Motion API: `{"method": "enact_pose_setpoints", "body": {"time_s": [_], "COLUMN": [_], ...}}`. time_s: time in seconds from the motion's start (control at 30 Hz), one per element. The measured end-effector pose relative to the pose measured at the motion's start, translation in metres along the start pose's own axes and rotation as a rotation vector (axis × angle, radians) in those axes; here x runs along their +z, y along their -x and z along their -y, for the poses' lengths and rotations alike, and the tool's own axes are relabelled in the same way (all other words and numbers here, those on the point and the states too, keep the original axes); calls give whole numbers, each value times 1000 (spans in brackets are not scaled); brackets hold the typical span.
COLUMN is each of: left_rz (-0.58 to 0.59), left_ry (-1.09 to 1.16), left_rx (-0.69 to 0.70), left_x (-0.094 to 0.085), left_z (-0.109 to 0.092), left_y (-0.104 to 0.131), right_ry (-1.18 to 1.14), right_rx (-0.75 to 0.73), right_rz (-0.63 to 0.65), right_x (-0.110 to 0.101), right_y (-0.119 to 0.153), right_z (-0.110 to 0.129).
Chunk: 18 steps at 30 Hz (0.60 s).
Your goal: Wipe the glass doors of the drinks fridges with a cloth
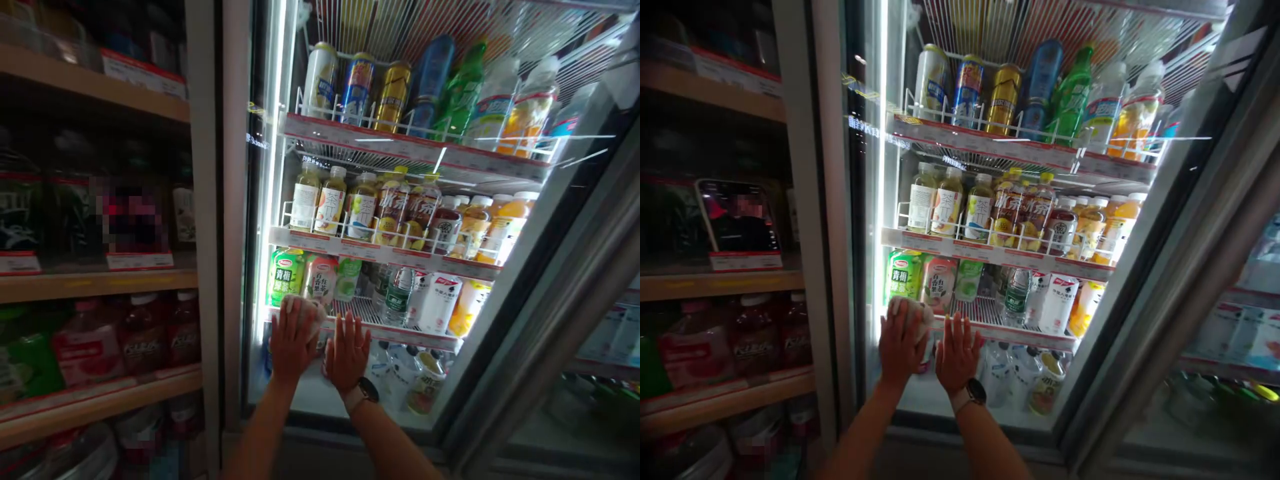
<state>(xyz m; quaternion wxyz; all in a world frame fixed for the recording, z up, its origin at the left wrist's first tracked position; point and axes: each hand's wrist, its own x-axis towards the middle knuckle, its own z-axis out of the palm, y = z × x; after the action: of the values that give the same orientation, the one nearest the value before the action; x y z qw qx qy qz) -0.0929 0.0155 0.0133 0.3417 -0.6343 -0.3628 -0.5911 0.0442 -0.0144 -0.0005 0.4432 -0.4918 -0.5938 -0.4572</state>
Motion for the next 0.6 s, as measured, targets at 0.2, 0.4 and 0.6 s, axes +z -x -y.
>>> {"method": "enact_pose_setpoints", "body": {"time_s": [0.2,0.4,0.6], "left_rz": [-34,-55,52], "left_ry": [-63,32,123], "left_rx": [-276,-303,-75], "left_x": [-27,-17,-1], "left_z": [52,18,-30], "left_y": [-10,-10,1], "right_ry": [-24,-55,-39], "right_rx": [5,37,28], "right_rz": [4,20,-12], "right_x": [-2,0,1], "right_y": [0,3,3], "right_z": [1,2,1]}}
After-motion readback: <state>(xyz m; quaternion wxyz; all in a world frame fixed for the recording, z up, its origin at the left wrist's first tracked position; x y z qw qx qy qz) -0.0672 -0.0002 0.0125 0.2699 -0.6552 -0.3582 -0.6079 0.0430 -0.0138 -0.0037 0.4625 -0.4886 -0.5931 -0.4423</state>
